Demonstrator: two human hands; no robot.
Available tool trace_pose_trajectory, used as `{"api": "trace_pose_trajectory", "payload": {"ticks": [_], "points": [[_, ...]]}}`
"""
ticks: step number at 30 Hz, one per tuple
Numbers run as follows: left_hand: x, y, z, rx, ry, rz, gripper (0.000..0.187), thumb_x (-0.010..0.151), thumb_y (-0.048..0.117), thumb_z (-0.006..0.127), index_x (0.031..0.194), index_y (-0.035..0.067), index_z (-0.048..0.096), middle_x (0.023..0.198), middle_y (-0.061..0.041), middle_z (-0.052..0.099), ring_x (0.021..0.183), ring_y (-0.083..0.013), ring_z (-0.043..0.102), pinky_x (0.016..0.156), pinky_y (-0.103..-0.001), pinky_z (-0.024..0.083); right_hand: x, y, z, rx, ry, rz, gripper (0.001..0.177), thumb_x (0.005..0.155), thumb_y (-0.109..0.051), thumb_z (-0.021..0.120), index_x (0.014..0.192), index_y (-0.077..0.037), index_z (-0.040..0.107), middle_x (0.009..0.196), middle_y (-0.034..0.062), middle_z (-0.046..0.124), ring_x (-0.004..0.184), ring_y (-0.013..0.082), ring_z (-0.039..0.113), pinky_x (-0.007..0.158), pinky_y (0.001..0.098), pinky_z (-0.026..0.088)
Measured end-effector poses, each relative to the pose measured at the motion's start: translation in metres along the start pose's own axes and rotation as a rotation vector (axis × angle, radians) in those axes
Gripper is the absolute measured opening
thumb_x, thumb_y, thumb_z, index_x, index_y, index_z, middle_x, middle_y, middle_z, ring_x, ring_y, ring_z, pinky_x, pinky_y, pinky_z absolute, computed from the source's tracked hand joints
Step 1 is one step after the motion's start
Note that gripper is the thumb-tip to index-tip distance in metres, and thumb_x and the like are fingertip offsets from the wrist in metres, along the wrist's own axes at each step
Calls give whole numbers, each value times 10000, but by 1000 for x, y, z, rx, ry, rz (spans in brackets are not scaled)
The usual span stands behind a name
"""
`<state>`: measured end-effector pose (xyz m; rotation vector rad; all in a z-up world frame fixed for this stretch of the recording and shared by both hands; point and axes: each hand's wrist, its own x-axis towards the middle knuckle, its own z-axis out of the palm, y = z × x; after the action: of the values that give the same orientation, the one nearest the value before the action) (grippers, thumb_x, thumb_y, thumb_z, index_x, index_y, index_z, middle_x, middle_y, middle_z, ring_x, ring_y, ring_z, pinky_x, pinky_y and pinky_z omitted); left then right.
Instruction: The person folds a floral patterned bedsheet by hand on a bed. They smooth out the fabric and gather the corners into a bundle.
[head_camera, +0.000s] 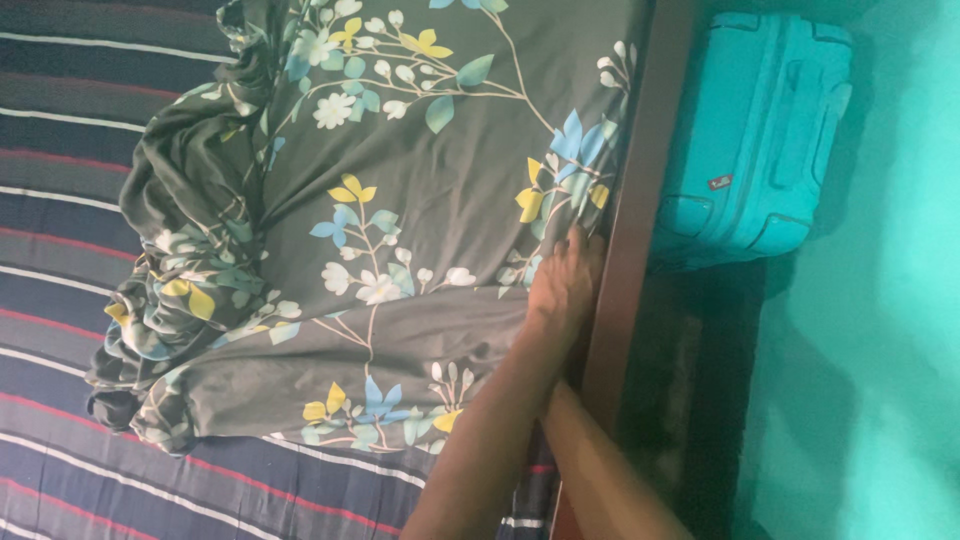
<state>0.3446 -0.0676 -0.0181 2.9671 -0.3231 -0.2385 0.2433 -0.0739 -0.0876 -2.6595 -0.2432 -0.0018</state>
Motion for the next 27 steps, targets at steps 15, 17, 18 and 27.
{"api": "trace_pose_trajectory", "payload": {"ticks": [15, 17, 18, 27], "points": [[-7, 7, -31, 43, 142, -58, 506, 862, 152, 530, 1367, 158, 550, 1401, -119, 501, 1121, -282, 637, 749, -375, 598, 5, 5, 1, 7, 20, 11, 345, 1132, -143, 459, 1464, -55, 496, 1329, 110, 588, 1225, 235, 594, 1013, 349, 474], [0, 7, -22, -55, -77, -79, 352, 968, 120, 496, 1311, 135, 577, 1394, -147, 510, 1094, -278, 662, 783, -379, 598, 6, 8, 3, 3, 26, 13, 345, 1132, -141, 459, 1464, -56, 495, 1327, 108, 589, 1225, 234, 595, 1013, 348, 475], [6, 5, -16, -74, -111, -70, 307, 994, 133, 480, 1274, 131, 605, 1394, -153, 528, 1076, -280, 683, 792, -391, 596, 6, 10, 4, 4, 28, 14, 344, 1132, -140, 459, 1464, -57, 495, 1326, 107, 589, 1226, 233, 596, 1013, 347, 476], [-22, -12, -24, -712, 234, -177, 351, 976, 168, 504, 1297, 90, 623, 980, -254, 716, 879, -454, 692, 780, -530, 539, 17, 17, 12, 81, 115, 50, 340, 1133, -131, 459, 1465, -63, 494, 1316, 98, 592, 1229, 227, 600, 1015, 341, 480]]}}
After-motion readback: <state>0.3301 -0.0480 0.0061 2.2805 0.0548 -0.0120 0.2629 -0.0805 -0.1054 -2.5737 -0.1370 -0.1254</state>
